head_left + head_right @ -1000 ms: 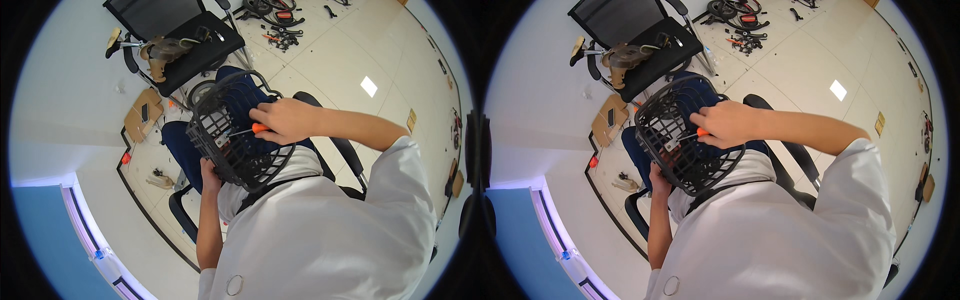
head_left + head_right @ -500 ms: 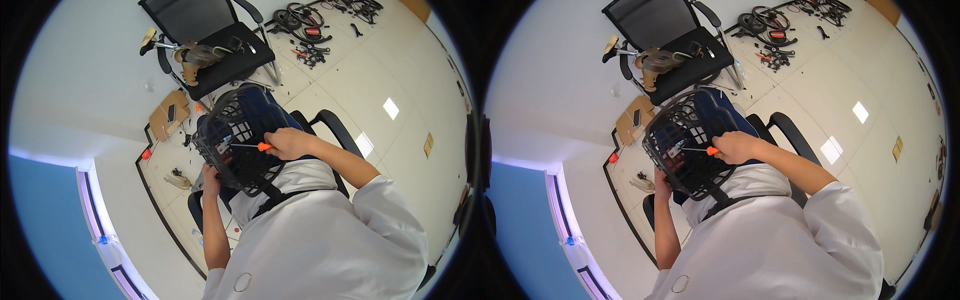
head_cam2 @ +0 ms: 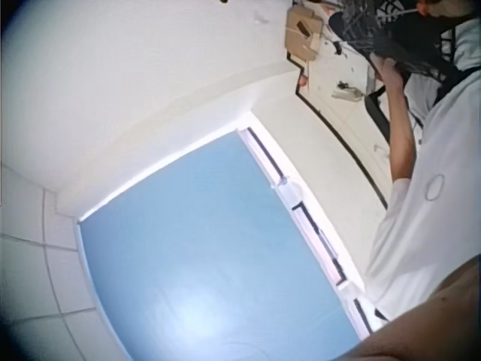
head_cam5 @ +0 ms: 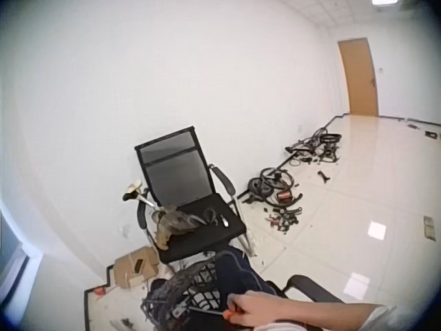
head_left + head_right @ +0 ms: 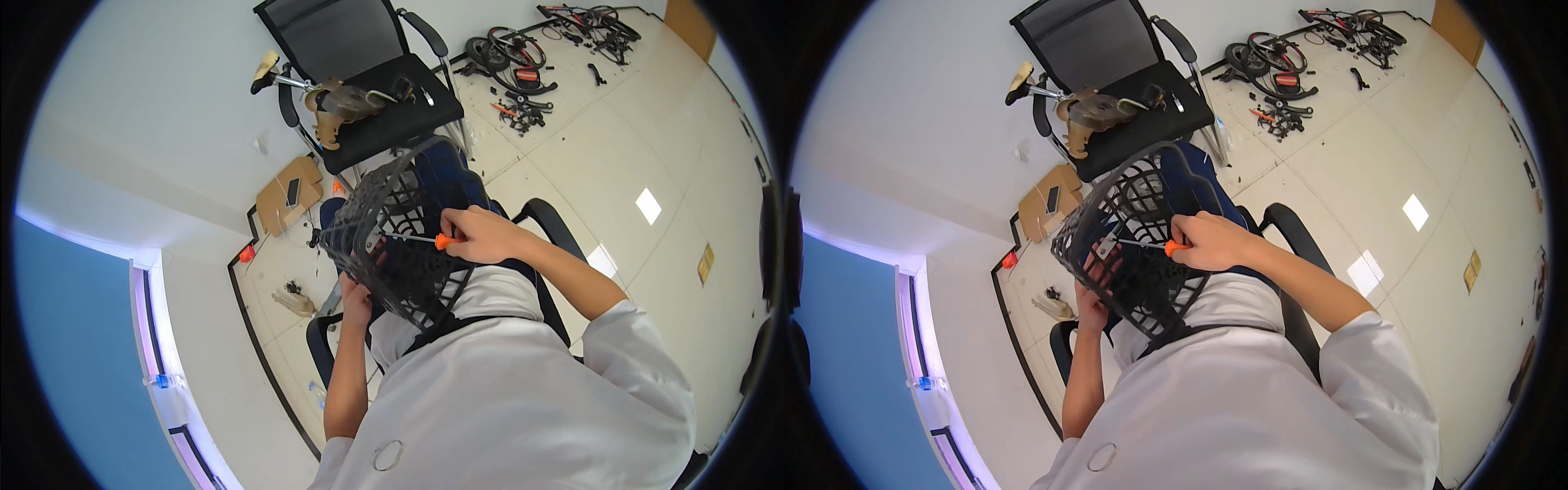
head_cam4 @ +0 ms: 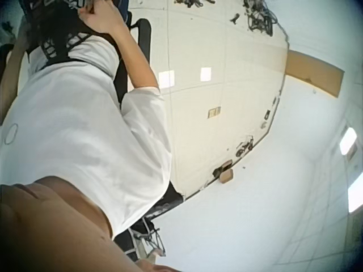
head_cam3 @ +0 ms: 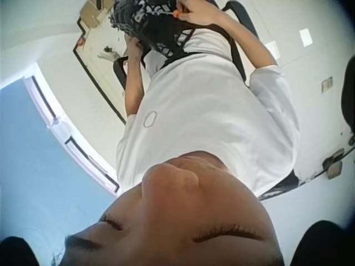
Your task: The person picks up a black bicycle basket and sits on a chair. Using an orange screwdriver, they tighten screws on the basket's mounting bracket while holding it on their lap. The task focuses on securing the bracket hardware.
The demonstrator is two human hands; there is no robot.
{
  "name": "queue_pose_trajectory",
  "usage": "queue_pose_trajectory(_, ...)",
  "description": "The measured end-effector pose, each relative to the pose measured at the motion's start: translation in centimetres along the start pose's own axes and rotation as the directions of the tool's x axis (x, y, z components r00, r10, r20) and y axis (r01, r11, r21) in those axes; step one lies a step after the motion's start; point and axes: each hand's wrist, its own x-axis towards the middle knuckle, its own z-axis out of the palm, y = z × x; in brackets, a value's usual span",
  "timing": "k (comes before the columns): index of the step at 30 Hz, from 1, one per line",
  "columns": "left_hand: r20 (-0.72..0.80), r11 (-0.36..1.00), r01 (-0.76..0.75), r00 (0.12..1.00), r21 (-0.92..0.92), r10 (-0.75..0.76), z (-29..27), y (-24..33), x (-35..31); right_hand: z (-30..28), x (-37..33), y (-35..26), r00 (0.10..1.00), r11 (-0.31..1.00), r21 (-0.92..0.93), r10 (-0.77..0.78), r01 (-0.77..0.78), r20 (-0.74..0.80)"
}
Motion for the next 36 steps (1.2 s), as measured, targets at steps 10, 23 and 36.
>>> queue_pose_trajectory(10, 0.103, 0.999, 0.037, 0.994, -0.034, -0.033, -1.4, 7.1, 1.6, -3.4, -2.1, -6.2, 0.938, 0.947, -0.051, -0.320, 0.316, -0.132)
queue_pose_trajectory(23, 0.029, 0.916, 0.390, 0.921, -0.094, -0.389, -5.5, 4.0, -0.4, -1.4, 5.5, -6.0, 0.951, 0.930, -0.250, -0.214, 0.268, 0.225)
queue_pose_trajectory(36, -0.356, 0.957, 0.288, 0.891, -0.037, -0.282, -3.5, 2.5, 1.8, 2.3, 3.6, -4.7, 0.983, 0.968, -0.181, -0.180, 0.171, -0.034)
